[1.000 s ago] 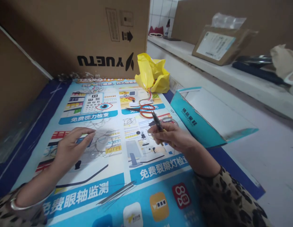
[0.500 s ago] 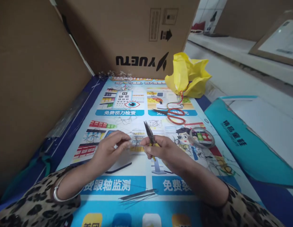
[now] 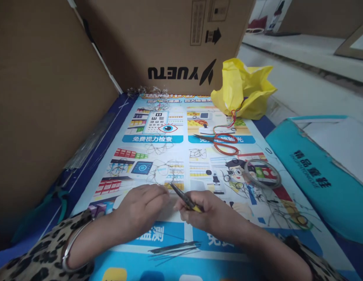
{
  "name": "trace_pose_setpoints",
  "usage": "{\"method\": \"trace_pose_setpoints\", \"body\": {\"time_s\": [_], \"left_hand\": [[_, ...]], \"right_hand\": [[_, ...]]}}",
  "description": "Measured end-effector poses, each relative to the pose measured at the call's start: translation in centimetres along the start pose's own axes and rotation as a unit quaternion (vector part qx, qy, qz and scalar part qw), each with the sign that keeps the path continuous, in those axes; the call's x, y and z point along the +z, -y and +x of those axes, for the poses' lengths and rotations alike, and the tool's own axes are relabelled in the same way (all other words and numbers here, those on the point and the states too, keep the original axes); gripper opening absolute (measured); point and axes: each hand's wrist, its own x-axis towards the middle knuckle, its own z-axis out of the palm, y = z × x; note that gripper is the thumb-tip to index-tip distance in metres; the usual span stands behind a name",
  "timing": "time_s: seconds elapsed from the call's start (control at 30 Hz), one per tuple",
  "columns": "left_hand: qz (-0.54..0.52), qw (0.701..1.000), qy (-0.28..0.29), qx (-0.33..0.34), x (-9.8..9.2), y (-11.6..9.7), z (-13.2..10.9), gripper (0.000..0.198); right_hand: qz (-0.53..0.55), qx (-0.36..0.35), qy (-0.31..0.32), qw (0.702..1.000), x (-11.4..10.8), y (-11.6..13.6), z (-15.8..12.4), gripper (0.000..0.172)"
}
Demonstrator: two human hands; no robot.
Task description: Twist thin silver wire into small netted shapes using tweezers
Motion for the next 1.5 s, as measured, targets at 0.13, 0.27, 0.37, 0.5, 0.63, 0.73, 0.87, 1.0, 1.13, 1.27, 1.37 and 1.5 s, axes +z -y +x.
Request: {"method": "trace_pose_setpoints", "body": {"time_s": [0.13, 0.27, 0.37, 0.5, 0.63, 0.73, 0.87, 1.0, 1.13, 1.27, 1.37, 1.5], "left_hand": [[0.033, 0.999, 0.016, 0.025, -0.2, -0.3, 0.2, 0.017], [0.025, 0.999, 0.022, -0.014, 0.0, -0.2, 0.1, 0.015], [-0.071, 0.989, 0.032, -0.127, 0.0, 0.2, 0.4, 0.012], [-0.361, 0.867, 0.018, -0.342, -0.3, 0.6, 1.5, 0.015], [-0.605, 0.681, -0.005, -0.413, -0.2, 0.6, 2.0, 0.02], [-0.678, 0.603, -0.024, -0.421, 0.0, 0.5, 2.1, 0.024], [-0.699, 0.574, -0.037, -0.424, 0.1, 0.4, 2.1, 0.027], [-0.69, 0.596, -0.031, -0.409, 0.2, 0.6, 1.9, 0.026], [-0.68, 0.618, -0.018, -0.395, 0.3, 0.8, 1.7, 0.024], [-0.675, 0.623, -0.021, -0.395, 0.4, 0.7, 1.7, 0.025], [-0.675, 0.624, -0.021, -0.393, 0.4, 0.6, 1.6, 0.026], [-0.642, 0.661, -0.011, -0.388, 0.4, 0.4, 1.3, 0.023]], "right_hand": [[-0.072, -0.025, -0.009, 0.997, 0.3, 0.2, 0.2, 0.016], [-0.131, -0.039, -0.048, 0.989, 0.4, 0.4, 0.9, 0.017], [-0.093, -0.06, -0.067, 0.992, 0.4, 0.8, 1.8, 0.016], [0.006, -0.071, -0.088, 0.994, 0.7, 0.9, 3.1, 0.02], [0.085, -0.078, -0.097, 0.989, 1.3, 0.3, 4.0, 0.024], [0.123, -0.091, -0.102, 0.983, 1.7, -0.2, 4.3, 0.023], [0.148, -0.093, -0.096, 0.98, 1.8, -0.4, 4.4, 0.022], [0.159, -0.089, -0.108, 0.977, 1.9, -0.6, 4.3, 0.021], [0.159, -0.099, -0.099, 0.977, 1.9, -0.7, 4.1, 0.02], [0.156, -0.092, -0.103, 0.978, 1.9, -0.7, 4.2, 0.02], [0.151, -0.089, -0.108, 0.979, 2.0, -0.6, 4.2, 0.023], [0.124, -0.094, -0.126, 0.98, 2.2, -0.5, 3.8, 0.024]]}}
